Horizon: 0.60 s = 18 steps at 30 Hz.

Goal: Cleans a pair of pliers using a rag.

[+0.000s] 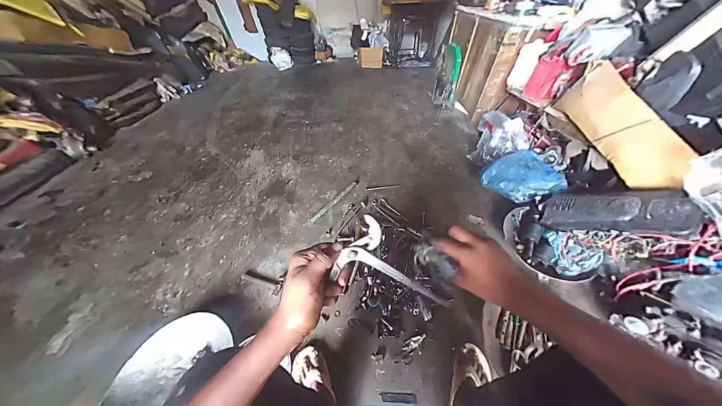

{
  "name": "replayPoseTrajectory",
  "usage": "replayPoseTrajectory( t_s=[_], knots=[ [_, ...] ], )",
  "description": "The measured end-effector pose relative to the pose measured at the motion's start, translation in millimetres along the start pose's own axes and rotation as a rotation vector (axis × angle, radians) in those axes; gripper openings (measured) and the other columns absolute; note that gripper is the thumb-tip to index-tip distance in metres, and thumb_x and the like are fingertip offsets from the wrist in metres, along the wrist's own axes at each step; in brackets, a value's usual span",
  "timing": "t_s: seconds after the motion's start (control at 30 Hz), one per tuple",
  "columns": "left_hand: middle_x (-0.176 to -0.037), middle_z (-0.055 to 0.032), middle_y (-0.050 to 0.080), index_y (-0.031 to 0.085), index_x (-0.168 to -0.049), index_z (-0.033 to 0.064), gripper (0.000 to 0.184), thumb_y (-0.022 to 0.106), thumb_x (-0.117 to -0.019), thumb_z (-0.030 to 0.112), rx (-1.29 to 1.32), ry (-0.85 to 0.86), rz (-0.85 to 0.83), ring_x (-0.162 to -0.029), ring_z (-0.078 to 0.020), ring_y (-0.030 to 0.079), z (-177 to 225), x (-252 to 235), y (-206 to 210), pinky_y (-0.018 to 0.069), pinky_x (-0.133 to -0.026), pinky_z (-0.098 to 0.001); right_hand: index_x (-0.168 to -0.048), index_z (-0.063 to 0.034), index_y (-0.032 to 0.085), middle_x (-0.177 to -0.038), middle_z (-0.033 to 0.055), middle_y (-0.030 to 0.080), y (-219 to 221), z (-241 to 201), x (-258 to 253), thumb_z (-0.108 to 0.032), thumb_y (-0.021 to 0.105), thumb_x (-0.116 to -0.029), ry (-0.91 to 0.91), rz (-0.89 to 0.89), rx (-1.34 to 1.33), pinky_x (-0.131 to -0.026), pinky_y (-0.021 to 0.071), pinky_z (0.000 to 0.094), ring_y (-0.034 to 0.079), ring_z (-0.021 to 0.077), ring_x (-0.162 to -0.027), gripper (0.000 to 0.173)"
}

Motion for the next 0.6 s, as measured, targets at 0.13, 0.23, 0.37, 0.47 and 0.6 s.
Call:
replayPoseTrajectory(
  t_s=[0.13,0.23,0.37,0.47,0.6],
  knots=[
    [-0.064,-0.0011,0.063,0.068,-0.086,0.011,0.034,0.043,-0.1064,0.023,-0.106,0.014,-0.064,-0.04,-0.0029,0.043,-10,11,19,0.0331,-0.035,-0.0179,-0.121,-0.0082,0.07,-0.1,0.0133,0.064,-83,-55,26,-0.021,0.07,-0.0896,-0.143,0.651,-0.169,-0.073,0.0551,0.0323,0.063,0.0211,-0.087,0.034],
    [-0.063,0.002,0.064,0.071,-0.084,0.0137,0.034,0.045,-0.1055,0.019,-0.092,0.077,-0.108,-0.042,-0.0015,0.047,-5,13,41,0.0378,-0.037,-0.017,-0.139,-0.0196,0.062,-0.098,0.0132,0.063,-76,-98,17,-0.017,0.065,-0.0976,-0.292,0.601,-0.06,-0.069,0.0549,0.0391,0.063,0.027,-0.084,0.041],
    [-0.061,-0.0009,0.06,0.07,-0.082,0.0111,0.033,0.05,-0.1045,0.022,-0.113,0.099,-0.085,-0.041,-0.005,0.046,3,9,37,0.037,-0.037,-0.0196,-0.148,-0.0241,0.056,-0.092,0.016,0.059,-36,-104,-4,-0.013,0.059,-0.1005,-0.344,0.357,0.123,-0.053,0.0512,0.0417,0.06,0.0311,-0.069,0.049],
    [-0.062,-0.0046,0.062,0.07,-0.083,0.0086,0.035,0.048,-0.1053,0.024,-0.094,0.009,-0.044,-0.04,-0.0062,0.046,-3,11,22,0.0359,-0.035,-0.0199,-0.147,-0.024,0.056,-0.089,0.0182,0.059,-16,-101,0,-0.011,0.058,-0.1008,-0.38,0.315,0.173,-0.053,0.0528,0.0444,0.061,0.0341,-0.066,0.047],
    [-0.061,-0.0019,0.058,0.069,-0.085,0.009,0.032,0.049,-0.1054,0.023,-0.155,-0.05,-0.009,-0.04,-0.0059,0.041,-22,8,1,0.0321,-0.036,-0.0209,-0.133,-0.0141,0.063,-0.101,0.0258,0.063,39,-54,3,0.0,0.062,-0.0945,-0.255,-0.045,0.216,-0.063,0.0579,0.056,0.067,0.0456,-0.081,0.041]
  ],
)
Point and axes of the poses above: each hand's wrist, its own x-axis away from the middle knuckle, its own y-axis out of the palm, z = x × y, the point moved 9 cm from there along -x, towards the middle knuckle
